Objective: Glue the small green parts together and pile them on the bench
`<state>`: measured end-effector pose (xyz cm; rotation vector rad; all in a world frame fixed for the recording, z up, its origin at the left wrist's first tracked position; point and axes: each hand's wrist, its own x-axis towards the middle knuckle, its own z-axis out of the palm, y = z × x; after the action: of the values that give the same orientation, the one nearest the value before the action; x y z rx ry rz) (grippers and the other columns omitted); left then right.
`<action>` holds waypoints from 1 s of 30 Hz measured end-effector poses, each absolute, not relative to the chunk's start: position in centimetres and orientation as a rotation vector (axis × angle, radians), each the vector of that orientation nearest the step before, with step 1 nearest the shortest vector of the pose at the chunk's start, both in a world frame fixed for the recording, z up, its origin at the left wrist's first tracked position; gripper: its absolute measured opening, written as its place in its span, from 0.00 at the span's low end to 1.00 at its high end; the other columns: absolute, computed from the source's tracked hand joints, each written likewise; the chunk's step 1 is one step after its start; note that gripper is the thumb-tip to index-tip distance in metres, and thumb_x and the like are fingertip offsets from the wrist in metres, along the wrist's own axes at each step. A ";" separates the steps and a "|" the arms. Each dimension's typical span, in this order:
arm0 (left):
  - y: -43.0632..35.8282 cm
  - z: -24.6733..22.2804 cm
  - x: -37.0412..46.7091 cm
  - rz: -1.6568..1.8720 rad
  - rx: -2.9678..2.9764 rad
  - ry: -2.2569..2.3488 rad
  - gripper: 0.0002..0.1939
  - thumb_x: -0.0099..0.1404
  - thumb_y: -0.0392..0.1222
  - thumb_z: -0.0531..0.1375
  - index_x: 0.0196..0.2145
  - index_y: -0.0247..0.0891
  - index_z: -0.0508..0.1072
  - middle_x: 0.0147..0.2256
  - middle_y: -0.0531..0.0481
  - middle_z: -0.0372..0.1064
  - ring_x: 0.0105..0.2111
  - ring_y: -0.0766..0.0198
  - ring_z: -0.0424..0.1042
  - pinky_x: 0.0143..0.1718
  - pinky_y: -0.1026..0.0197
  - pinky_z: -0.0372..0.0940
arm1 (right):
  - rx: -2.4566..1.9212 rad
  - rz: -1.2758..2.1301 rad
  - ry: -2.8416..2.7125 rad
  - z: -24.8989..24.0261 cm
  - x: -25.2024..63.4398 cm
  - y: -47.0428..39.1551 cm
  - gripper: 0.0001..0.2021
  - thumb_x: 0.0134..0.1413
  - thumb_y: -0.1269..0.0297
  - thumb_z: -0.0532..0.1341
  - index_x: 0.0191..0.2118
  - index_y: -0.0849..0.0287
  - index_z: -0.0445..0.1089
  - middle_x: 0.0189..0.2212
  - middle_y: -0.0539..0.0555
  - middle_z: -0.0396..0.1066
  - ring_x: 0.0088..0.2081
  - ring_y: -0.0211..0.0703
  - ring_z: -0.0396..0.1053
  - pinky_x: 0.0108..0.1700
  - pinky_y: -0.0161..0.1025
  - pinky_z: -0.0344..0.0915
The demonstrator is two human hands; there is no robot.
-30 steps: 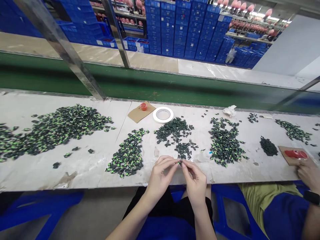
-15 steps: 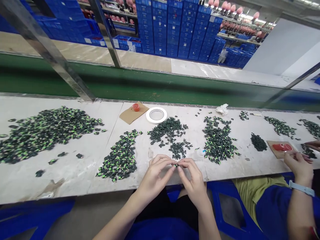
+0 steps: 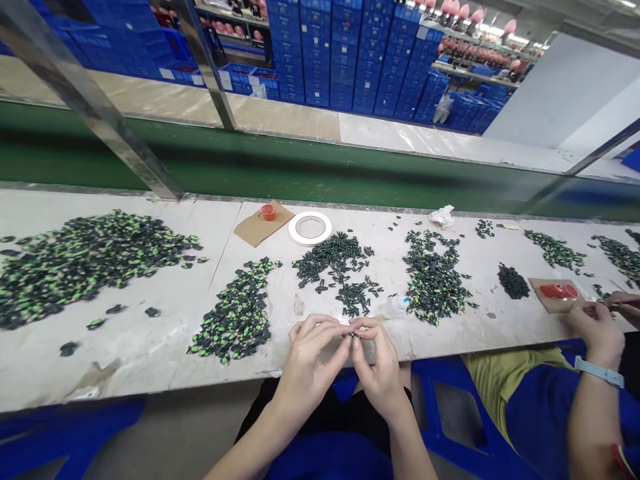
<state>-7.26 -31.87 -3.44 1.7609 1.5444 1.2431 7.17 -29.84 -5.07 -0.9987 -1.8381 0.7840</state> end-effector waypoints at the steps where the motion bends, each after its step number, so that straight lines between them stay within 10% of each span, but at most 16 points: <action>1: -32.0 -3.4 -7.2 1.247 1.759 1.555 0.07 0.63 0.37 0.59 0.37 0.43 0.76 0.35 0.50 0.77 0.39 0.58 0.72 0.43 0.52 0.61 | -0.996 0.791 -1.836 -5.1 7.1 -29.9 0.03 0.61 0.71 0.53 0.38 0.55 0.60 0.38 0.55 0.67 0.45 0.43 0.69 0.43 0.40 0.69; 23: -32.5 -3.8 -6.8 1.151 1.295 1.255 0.05 0.56 0.40 0.62 0.32 0.39 0.75 0.32 0.48 0.76 0.34 0.59 0.76 0.39 0.59 0.72 | -1.041 0.608 -1.955 -2.8 9.1 -32.4 0.07 0.59 0.74 0.55 0.40 0.56 0.67 0.36 0.55 0.70 0.44 0.42 0.69 0.46 0.40 0.69; 30: -32.3 -3.7 -7.7 1.123 1.329 1.213 0.15 0.59 0.45 0.63 0.44 0.42 0.70 0.34 0.48 0.78 0.40 0.56 0.76 0.49 0.52 0.67 | -1.109 0.431 -1.846 -3.2 11.1 -31.6 0.05 0.59 0.70 0.57 0.37 0.55 0.69 0.35 0.55 0.71 0.41 0.46 0.71 0.43 0.45 0.70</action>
<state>-7.72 -32.29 -3.66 1.3293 1.2126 1.1229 11.11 -31.64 -3.23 -1.1088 -1.8463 0.4310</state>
